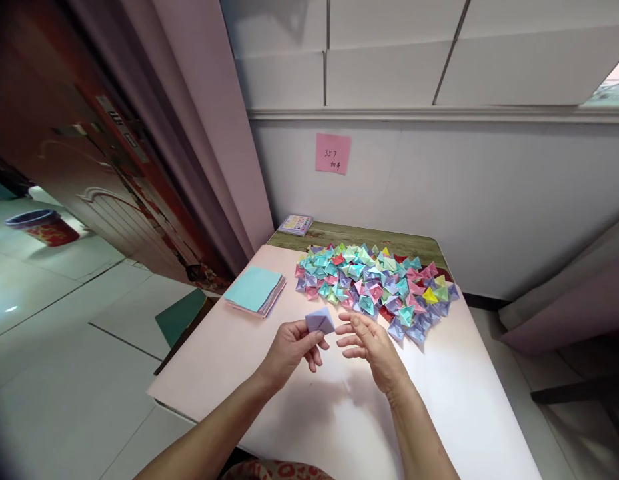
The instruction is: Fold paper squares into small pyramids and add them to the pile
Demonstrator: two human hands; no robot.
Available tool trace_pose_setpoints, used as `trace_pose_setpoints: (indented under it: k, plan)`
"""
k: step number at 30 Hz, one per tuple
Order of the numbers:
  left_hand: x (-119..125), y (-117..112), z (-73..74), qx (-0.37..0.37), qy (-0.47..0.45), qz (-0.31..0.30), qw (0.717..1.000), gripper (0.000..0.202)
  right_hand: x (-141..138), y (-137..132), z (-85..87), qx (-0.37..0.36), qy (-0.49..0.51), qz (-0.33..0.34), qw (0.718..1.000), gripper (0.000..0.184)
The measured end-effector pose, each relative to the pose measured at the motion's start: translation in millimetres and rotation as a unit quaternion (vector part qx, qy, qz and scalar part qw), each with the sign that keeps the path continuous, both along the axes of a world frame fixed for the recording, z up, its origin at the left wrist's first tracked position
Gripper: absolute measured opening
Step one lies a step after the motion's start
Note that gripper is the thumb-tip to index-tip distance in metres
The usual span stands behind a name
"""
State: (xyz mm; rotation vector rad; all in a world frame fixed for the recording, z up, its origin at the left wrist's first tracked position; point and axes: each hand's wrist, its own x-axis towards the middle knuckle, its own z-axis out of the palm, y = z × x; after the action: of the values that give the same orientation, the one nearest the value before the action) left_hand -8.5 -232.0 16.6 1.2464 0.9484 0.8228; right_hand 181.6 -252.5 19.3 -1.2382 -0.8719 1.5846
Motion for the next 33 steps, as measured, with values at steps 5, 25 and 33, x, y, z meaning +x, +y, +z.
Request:
trace_pose_setpoints:
  k: [5, 25, 33]
  plan:
    - [10, -5, -1.5, -0.138, -0.094, 0.008, 0.986, 0.035, -19, -2, -3.2, 0.064, -0.085, -0.037, 0.994, 0.042]
    - [9, -3, 6.1, -0.135, -0.073, 0.011, 0.988, 0.043, -29, 2, -11.3, 0.133, -0.127, -0.098, 0.978, 0.034]
    - [10, -4, 5.7, -0.164, -0.076, 0.027, 0.983, 0.042, -31, -2, -18.7, 0.193, -0.165, -0.123, 0.959, 0.037]
